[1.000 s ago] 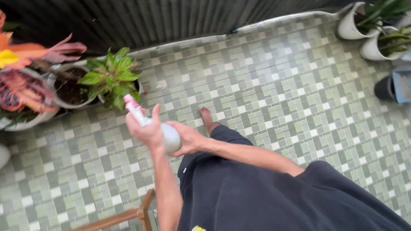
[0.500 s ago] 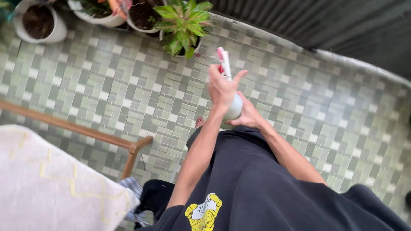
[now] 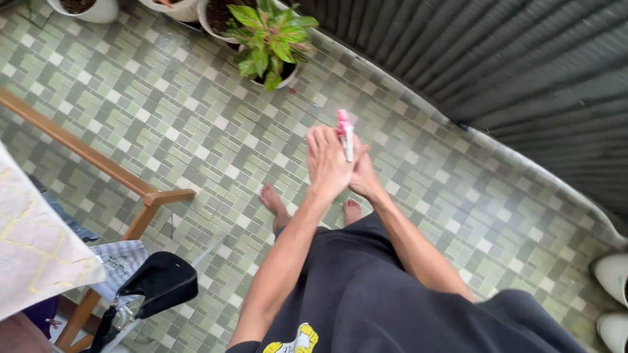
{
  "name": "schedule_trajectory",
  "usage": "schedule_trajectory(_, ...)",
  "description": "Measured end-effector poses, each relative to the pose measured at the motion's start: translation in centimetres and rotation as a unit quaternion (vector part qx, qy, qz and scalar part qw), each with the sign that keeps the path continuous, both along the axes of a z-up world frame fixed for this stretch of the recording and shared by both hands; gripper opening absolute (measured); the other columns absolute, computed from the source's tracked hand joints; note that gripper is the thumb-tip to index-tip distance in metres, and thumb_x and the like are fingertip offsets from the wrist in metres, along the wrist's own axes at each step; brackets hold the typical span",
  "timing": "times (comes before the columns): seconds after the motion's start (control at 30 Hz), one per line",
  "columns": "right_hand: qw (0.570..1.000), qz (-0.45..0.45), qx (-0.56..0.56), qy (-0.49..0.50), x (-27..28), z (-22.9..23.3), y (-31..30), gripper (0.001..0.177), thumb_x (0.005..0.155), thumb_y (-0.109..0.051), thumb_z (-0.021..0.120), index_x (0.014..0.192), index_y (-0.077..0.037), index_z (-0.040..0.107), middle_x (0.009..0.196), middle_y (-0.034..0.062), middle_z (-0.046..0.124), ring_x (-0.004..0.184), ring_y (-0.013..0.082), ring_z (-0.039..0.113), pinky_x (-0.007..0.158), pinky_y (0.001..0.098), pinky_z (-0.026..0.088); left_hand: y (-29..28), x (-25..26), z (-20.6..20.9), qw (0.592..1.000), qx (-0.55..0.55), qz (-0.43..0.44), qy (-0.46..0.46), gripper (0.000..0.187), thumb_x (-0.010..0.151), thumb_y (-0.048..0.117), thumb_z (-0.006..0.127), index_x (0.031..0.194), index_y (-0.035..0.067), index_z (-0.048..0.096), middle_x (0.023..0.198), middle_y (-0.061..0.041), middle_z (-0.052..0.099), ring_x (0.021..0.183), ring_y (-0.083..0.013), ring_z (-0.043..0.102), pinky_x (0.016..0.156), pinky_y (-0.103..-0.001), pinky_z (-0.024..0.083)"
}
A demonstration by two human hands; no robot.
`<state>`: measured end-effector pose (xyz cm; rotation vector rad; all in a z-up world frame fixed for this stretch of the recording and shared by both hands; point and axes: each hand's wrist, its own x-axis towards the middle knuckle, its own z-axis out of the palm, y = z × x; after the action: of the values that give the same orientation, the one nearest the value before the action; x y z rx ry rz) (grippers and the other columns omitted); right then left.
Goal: The person uses a handheld spray bottle to mist water onto several potted plants arranged on a tiled balcony. They move between different pots, spraying the leaves and soil of each plant in sequence.
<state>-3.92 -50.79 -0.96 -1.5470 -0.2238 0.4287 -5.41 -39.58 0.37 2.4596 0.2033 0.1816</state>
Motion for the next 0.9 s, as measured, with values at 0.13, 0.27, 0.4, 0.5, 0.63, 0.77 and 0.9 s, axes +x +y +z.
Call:
schedule_trajectory(0.13,0.999,-0.016,0.025,-0.033,0.2,1.2,-1.8,0.030,0.095,-0.015,0.072,0.123,-0.008,0.063,0.082,0.0026,0.059,0.076,0.0132,0.057,0.070,0.0301,0.047,0.2,-2.4,4.1,0.983,-0.122,-0.057,0.126,0.122,0.063,0.067,0.088,0.143,-0.006,0.030,0.157,-0.031,0.020,0.146,-0.0501,0.019,0.123,-0.061,0.016)
schedule_trajectory(0.27,0.999,-0.010,0.044,0.000,0.6,0.2,-1.9,0.021,0.093,-0.002,0.065,0.114,-0.005,0.065,0.084,0.0068,0.061,0.062,0.0145,0.061,0.062,0.0295,0.053,1.5,-7.5,1.2,0.950,-0.277,-0.021,0.140,0.158,0.050,0.048,0.102,0.164,0.002,0.002,0.164,-0.038,0.008,0.152,-0.0567,0.007,0.125,-0.069,0.008)
schedule_trajectory(0.4,0.999,0.042,0.029,-0.007,1.0,1.6,-1.0,0.014,0.092,0.002,0.059,0.105,-0.003,0.060,0.089,0.0122,0.058,0.057,0.0191,0.061,0.058,0.0322,0.055,-1.2,-10.9,-11.1,0.906,-0.360,0.042,0.217,0.153,0.048,0.046,0.105,0.166,0.016,0.013,0.166,-0.022,0.023,0.156,-0.0375,0.019,0.130,-0.053,0.015)
schedule_trajectory(0.5,0.998,0.028,-0.044,0.039,1.9,5.4,-0.4,0.040,0.094,-0.001,0.058,0.132,0.006,0.052,0.114,0.0197,0.053,0.090,0.0270,0.060,0.074,0.0377,0.059,-3.8,-10.1,-10.4,0.889,-0.413,0.067,0.186,0.136,0.033,0.039,0.110,0.152,0.030,0.045,0.138,-0.001,0.064,0.137,-0.0204,0.053,0.121,-0.040,0.037)
schedule_trajectory(0.63,0.977,0.068,-0.197,-0.034,4.7,1.5,0.5,0.029,0.088,-0.036,0.078,0.101,-0.014,0.065,0.093,0.0097,0.059,0.079,0.0262,0.063,0.075,0.0424,0.050,-5.9,-9.8,-11.5,0.908,-0.402,0.063,0.097,0.100,0.044,0.049,0.104,0.126,0.012,0.060,0.120,-0.017,0.070,0.122,-0.0397,0.063,0.107,-0.056,0.049)
schedule_trajectory(0.77,0.988,0.054,-0.143,-0.006,5.7,1.7,1.6,0.036,0.087,-0.040,0.091,0.092,-0.014,0.067,0.065,0.0003,0.061,0.049,0.0132,0.065,0.046,0.0264,0.052,-6.1,-9.1,-7.4,0.861,-0.482,0.139,0.080,0.089,0.046,0.037,0.106,0.121,0.016,0.064,0.111,-0.010,0.072,0.116,-0.0305,0.066,0.099,-0.051,0.050)
schedule_trajectory(0.9,0.990,0.009,-0.140,-0.017,6.3,0.0,1.3,0.028,0.095,-0.031,0.080,0.083,-0.015,0.061,0.064,0.0006,0.061,0.046,0.0116,0.060,0.047,0.0256,0.050,-4.5,-8.7,-6.2,0.914,-0.381,0.102,0.091,0.089,0.044,0.045,0.102,0.120,0.019,0.064,0.113,-0.011,0.074,0.116,-0.0367,0.067,0.101,-0.054,0.051)
